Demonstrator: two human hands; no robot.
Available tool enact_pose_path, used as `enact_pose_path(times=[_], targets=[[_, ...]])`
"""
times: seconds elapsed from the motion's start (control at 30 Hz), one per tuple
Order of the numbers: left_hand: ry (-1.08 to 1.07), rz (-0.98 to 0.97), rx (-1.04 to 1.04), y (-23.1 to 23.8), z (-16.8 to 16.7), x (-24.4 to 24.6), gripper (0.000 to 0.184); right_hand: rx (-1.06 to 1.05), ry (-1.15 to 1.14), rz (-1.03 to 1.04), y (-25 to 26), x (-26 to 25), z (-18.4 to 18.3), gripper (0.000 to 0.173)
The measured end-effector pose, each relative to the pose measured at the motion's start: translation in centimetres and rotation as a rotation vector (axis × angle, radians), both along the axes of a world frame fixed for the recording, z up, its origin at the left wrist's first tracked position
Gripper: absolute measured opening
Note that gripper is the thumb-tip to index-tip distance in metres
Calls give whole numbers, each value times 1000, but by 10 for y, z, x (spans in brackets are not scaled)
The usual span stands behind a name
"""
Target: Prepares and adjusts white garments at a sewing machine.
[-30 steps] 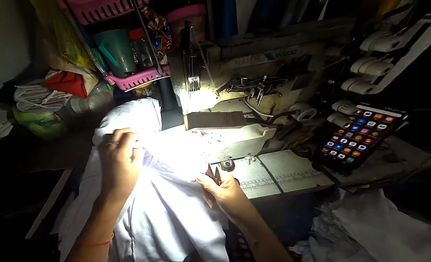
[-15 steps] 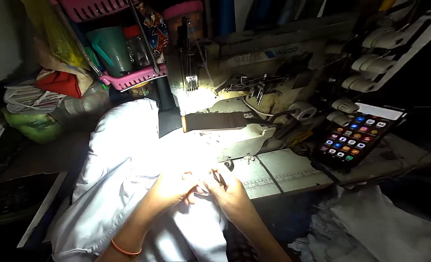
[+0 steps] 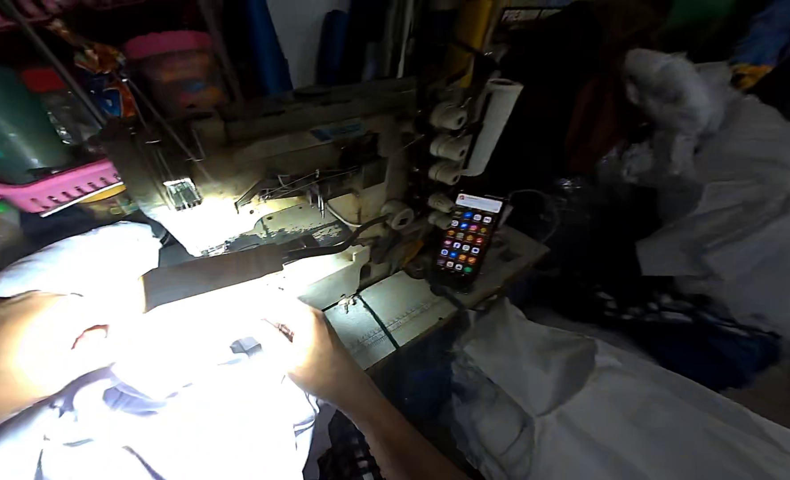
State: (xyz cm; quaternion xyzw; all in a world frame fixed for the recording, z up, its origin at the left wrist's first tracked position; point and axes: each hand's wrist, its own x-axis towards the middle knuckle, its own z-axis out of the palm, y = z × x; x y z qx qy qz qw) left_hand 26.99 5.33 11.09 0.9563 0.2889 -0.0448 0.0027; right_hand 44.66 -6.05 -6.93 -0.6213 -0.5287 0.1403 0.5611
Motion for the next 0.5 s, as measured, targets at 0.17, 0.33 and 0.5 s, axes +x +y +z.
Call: enact_pose_path(times=[0.17,0.33,0.5], targets=[[-244,-389,-79,11,-12,-7,19,104,-7,164,15,-5,21,18],[-148,188,-247,-7,-5,-3,15,-47,23,309,16,3,14,18],[-201,40,-46,58,-31,-43,31,-43,106,237,15,9,17,15]])
